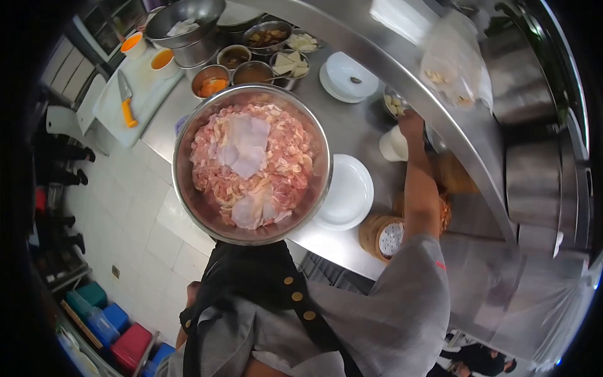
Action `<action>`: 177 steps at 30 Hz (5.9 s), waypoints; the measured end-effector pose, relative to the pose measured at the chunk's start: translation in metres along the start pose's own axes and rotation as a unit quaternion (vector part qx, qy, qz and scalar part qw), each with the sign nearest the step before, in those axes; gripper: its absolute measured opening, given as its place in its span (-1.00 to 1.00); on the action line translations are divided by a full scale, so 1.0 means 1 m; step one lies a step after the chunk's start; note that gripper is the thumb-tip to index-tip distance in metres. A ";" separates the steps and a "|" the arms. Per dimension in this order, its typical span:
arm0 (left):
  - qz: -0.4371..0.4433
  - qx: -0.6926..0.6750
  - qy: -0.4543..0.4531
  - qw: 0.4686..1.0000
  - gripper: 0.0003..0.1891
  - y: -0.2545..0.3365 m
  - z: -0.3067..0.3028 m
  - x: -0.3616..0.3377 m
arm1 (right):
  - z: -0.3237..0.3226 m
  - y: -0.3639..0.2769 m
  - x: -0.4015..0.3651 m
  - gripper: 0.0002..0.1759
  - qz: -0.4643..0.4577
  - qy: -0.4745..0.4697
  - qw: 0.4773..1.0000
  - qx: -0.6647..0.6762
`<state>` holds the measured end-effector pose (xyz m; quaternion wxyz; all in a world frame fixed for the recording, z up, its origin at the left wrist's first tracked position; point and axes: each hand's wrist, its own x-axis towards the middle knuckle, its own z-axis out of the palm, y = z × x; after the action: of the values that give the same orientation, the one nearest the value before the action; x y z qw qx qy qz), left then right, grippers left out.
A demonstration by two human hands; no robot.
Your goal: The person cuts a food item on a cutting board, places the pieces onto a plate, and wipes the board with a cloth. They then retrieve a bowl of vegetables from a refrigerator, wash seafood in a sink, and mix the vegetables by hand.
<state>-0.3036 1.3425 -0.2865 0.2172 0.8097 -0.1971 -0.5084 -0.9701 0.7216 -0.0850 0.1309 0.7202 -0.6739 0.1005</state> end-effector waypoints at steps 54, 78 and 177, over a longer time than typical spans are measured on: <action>0.193 -0.205 0.069 0.957 -0.73 0.117 0.165 0.237 | -0.206 -0.229 -0.096 -0.64 -0.140 -0.109 0.976 -0.123; 0.094 0.009 0.318 0.943 -0.03 0.311 0.072 0.439 | -0.285 -0.202 -0.199 -0.57 0.003 -0.072 0.992 -0.104; 0.035 -0.275 0.200 0.940 -0.59 -0.122 -0.942 0.289 | -0.096 -1.504 -0.177 -0.59 -0.469 -0.326 0.750 0.332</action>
<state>0.6816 1.4301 -0.2005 0.4844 0.7959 -0.0302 -0.3620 0.5195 1.0067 -0.1305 -0.3133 0.9330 -0.1769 0.0027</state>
